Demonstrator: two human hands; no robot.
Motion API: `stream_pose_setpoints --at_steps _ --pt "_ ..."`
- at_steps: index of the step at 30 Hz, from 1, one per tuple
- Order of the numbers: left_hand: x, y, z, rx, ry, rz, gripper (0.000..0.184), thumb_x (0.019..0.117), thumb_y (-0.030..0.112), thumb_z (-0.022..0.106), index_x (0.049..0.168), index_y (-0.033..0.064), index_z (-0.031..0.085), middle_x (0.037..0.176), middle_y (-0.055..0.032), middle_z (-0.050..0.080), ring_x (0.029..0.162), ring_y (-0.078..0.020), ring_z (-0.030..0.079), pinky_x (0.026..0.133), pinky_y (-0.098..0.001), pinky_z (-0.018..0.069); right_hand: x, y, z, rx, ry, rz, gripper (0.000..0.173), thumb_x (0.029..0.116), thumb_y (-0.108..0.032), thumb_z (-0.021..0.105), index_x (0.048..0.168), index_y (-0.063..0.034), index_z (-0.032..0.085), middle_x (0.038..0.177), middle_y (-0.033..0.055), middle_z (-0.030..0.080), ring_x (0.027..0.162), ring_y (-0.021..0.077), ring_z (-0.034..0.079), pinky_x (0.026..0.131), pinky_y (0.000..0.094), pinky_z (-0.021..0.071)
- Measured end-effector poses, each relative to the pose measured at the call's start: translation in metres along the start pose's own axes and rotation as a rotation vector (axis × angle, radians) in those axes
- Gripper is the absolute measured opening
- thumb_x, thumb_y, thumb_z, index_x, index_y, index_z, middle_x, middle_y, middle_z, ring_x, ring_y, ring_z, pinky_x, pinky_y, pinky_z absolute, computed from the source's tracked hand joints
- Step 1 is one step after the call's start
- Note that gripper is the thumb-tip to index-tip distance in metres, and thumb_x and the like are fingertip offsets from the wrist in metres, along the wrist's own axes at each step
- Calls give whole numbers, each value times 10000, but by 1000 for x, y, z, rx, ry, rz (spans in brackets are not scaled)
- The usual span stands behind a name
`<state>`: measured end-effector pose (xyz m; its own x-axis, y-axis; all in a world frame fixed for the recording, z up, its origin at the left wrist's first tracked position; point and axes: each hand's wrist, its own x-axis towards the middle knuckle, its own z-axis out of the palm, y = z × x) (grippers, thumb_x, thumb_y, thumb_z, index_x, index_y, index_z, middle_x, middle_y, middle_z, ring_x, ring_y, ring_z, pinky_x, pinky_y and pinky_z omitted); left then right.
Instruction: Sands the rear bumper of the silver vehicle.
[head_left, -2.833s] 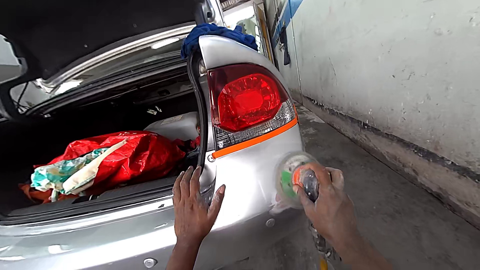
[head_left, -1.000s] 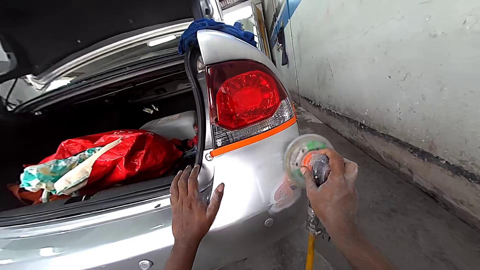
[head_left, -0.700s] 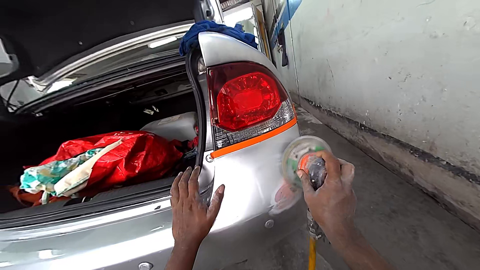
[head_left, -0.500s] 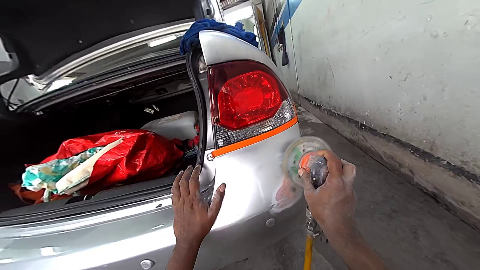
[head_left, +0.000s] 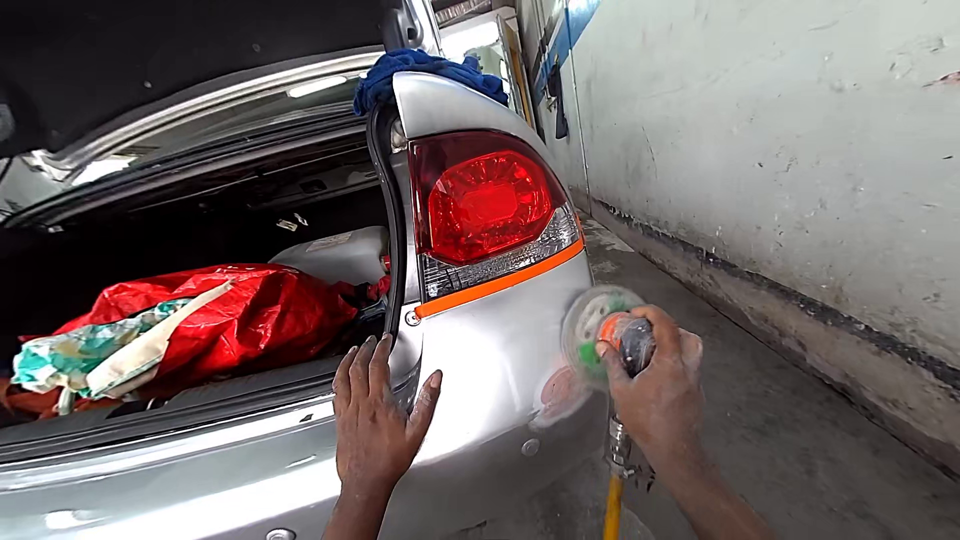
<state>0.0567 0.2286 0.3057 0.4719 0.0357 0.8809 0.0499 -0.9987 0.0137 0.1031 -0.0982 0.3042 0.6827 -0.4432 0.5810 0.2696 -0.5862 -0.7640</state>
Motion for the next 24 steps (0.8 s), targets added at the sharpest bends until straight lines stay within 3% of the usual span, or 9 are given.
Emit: stream_pose_setpoints --at_steps 6,10,13,16,19,24 --pt "1 -1 1 -1 7 8 922 890 766 385 1457 56 537 1473 -188 538 1418 -423 422 1154 -578 329 -13 10 -5 -13 -89 -37 656 781 -320 872 1369 -227 598 1272 232 564 886 360 685 669 513 591" --pt "1 -2 0 7 4 5 918 896 763 378 1465 58 526 1482 -184 530 1425 -409 418 1162 -573 320 -12 6 -6 -37 -70 55 672 788 -284 886 1382 -199 584 1266 257 551 910 400 674 683 546 580" --pt "2 -1 1 4 6 11 916 896 766 379 1459 61 534 1474 -181 538 1420 -402 427 1160 -576 323 -26 2 -15 -86 -199 -27 679 806 -324 859 1410 -185 584 1307 277 552 886 381 702 691 510 611" --pt "1 0 -1 -7 15 13 918 896 760 378 1454 49 538 1473 -190 539 1418 -419 426 1162 -580 321 -66 -5 -18 -95 -293 -190 671 746 -325 864 1373 -225 644 1306 264 565 808 314 717 622 435 621" --pt "3 -2 -3 -22 39 37 899 904 745 388 1433 38 558 1451 -205 556 1404 -433 443 1166 -584 319 -100 -21 -25 -49 -391 -228 692 698 -263 903 1346 -233 664 1295 277 567 848 320 718 618 421 617" --pt "1 -5 -4 -4 35 39 889 910 738 380 1431 40 561 1449 -204 558 1400 -430 447 1165 -579 320 -104 -22 -29 -57 -425 -217 720 686 -248 905 1361 -256 651 1306 273 555 858 316 717 620 412 615"
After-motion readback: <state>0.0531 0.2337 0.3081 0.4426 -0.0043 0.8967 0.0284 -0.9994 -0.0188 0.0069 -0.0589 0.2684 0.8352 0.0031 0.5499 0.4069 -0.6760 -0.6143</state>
